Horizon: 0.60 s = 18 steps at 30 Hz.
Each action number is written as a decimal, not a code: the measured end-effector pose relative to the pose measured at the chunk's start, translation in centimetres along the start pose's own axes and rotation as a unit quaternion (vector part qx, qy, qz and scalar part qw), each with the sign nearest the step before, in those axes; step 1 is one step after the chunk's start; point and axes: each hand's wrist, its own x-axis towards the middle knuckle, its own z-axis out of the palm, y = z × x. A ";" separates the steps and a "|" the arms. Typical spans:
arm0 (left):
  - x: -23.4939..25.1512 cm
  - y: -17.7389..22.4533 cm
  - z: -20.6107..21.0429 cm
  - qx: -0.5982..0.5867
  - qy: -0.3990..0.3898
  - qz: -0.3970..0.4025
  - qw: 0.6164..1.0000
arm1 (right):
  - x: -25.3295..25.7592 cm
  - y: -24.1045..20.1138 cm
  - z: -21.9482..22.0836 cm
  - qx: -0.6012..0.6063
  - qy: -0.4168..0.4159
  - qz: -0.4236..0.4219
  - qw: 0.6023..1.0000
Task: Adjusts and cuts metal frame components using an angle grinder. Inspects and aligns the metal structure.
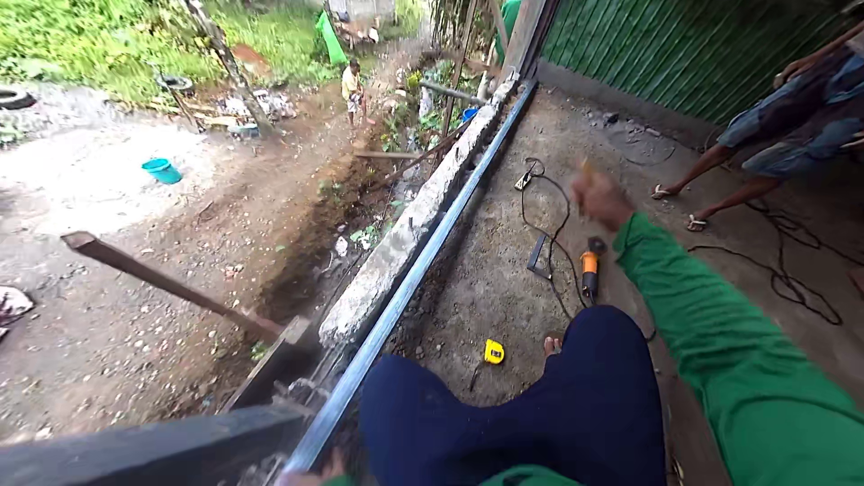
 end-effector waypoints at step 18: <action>-0.7 0.4 0.7 -0.032 0.038 -0.004 0.999 | -2.5 -6.5 6.5 0.021 -0.101 -0.118 0.988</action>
